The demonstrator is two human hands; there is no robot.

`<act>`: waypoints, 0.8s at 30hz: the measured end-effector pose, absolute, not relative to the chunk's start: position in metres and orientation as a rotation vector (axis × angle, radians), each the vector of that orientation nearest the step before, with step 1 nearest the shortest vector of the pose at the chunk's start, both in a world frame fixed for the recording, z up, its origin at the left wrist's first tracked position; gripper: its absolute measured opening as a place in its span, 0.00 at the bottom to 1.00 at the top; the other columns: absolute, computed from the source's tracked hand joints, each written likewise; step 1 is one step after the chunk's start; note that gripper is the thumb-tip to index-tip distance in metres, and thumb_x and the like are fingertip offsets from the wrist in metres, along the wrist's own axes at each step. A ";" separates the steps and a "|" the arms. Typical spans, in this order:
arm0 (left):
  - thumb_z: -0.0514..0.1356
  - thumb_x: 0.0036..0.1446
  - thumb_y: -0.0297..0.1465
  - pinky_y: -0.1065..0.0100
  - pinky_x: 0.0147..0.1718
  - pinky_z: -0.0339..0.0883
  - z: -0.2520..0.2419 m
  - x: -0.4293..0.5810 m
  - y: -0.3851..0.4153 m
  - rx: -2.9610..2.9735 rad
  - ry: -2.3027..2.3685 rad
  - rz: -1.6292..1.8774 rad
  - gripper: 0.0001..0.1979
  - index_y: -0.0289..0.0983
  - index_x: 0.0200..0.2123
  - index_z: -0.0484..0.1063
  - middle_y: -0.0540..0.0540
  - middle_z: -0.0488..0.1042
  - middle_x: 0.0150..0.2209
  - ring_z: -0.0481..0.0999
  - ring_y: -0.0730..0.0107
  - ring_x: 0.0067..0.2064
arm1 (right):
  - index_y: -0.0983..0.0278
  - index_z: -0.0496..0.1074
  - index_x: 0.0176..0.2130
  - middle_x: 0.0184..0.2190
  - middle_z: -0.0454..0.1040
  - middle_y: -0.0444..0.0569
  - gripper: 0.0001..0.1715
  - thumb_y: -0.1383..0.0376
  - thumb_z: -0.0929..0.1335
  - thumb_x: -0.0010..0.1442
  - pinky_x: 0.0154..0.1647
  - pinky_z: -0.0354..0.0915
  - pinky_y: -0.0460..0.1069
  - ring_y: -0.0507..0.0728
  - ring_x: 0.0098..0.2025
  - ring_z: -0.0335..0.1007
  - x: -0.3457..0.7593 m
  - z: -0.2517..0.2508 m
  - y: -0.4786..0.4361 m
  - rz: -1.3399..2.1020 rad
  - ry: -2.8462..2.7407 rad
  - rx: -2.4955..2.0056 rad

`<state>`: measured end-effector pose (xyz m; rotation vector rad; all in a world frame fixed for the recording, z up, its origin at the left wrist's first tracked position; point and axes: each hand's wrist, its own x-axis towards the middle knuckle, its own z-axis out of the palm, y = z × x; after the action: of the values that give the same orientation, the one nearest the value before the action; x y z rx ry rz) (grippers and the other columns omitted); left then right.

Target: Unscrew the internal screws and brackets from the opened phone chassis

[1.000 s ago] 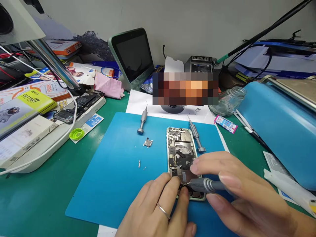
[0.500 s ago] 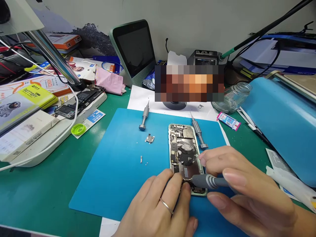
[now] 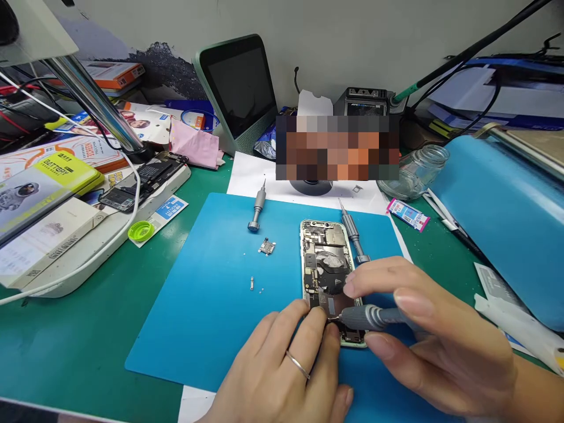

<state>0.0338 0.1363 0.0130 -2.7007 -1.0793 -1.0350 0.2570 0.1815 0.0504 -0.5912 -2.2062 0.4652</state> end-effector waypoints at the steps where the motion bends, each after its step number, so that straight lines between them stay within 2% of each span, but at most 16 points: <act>1: 0.51 0.75 0.34 0.61 0.42 0.82 0.010 0.033 0.135 -2.705 -1.068 -1.017 0.18 0.33 0.49 0.80 0.43 0.83 0.49 0.82 0.56 0.51 | 0.56 0.58 0.73 0.44 0.81 0.52 0.48 0.79 0.69 0.59 0.49 0.79 0.57 0.60 0.45 0.80 0.256 0.051 0.182 0.472 -2.209 -0.593; 5: 0.53 0.75 0.37 0.60 0.45 0.82 -0.002 0.029 0.132 -2.716 -1.003 -0.971 0.18 0.35 0.52 0.79 0.46 0.82 0.53 0.82 0.56 0.52 | 0.58 0.57 0.72 0.44 0.82 0.52 0.45 0.79 0.67 0.61 0.49 0.79 0.57 0.59 0.43 0.82 0.255 0.054 0.181 0.478 -2.227 -0.557; 8: 0.53 0.75 0.38 0.60 0.45 0.82 -0.006 0.030 0.133 -2.699 -0.982 -0.982 0.18 0.35 0.51 0.79 0.47 0.82 0.52 0.82 0.55 0.51 | 0.59 0.53 0.74 0.43 0.82 0.53 0.49 0.80 0.67 0.60 0.48 0.80 0.58 0.59 0.44 0.81 0.257 0.051 0.182 0.501 -2.247 -0.504; 11: 0.53 0.75 0.38 0.60 0.46 0.82 -0.006 0.031 0.134 -2.695 -0.973 -0.988 0.18 0.35 0.51 0.80 0.47 0.82 0.52 0.83 0.55 0.50 | 0.58 0.48 0.76 0.46 0.82 0.54 0.55 0.82 0.68 0.58 0.51 0.79 0.60 0.61 0.49 0.81 0.261 0.044 0.182 0.488 -2.258 -0.520; 13: 0.53 0.75 0.38 0.59 0.46 0.82 -0.007 0.031 0.135 -2.701 -0.964 -0.998 0.18 0.35 0.51 0.80 0.47 0.83 0.52 0.83 0.55 0.50 | 0.58 0.47 0.76 0.46 0.83 0.55 0.56 0.82 0.68 0.59 0.53 0.79 0.61 0.61 0.50 0.82 0.262 0.041 0.181 0.452 -2.255 -0.544; 16: 0.54 0.75 0.38 0.58 0.47 0.82 -0.006 0.031 0.135 -2.717 -0.951 -1.000 0.18 0.34 0.51 0.79 0.46 0.82 0.53 0.83 0.54 0.50 | 0.59 0.48 0.76 0.44 0.83 0.53 0.55 0.81 0.68 0.59 0.52 0.80 0.60 0.61 0.47 0.82 0.262 0.044 0.177 0.398 -2.209 -0.565; 19: 0.54 0.75 0.38 0.58 0.46 0.81 0.000 0.031 0.134 -2.736 -0.997 -0.964 0.17 0.34 0.53 0.78 0.46 0.82 0.54 0.82 0.53 0.52 | 0.55 0.51 0.76 0.43 0.82 0.50 0.56 0.83 0.68 0.57 0.49 0.81 0.56 0.59 0.45 0.82 0.262 0.054 0.171 0.414 -2.123 -0.634; 23: 0.51 0.76 0.37 0.58 0.46 0.79 0.008 0.031 0.133 -2.747 -1.038 -0.934 0.18 0.35 0.55 0.77 0.48 0.82 0.53 0.80 0.55 0.53 | 0.56 0.60 0.73 0.45 0.82 0.49 0.51 0.82 0.71 0.57 0.55 0.80 0.53 0.59 0.46 0.84 0.267 0.064 0.162 0.431 -2.020 -0.820; 24: 0.50 0.76 0.38 0.59 0.46 0.78 0.009 0.031 0.133 -2.747 -1.032 -0.924 0.19 0.36 0.55 0.77 0.47 0.81 0.53 0.80 0.55 0.53 | 0.57 0.60 0.72 0.45 0.82 0.49 0.50 0.81 0.71 0.57 0.53 0.80 0.50 0.58 0.46 0.84 0.269 0.063 0.160 0.457 -1.981 -0.871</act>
<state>0.0308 0.1330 0.0089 -2.7467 -1.0317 -0.9237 0.2689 0.1596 0.0635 -0.8713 -1.9811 0.4571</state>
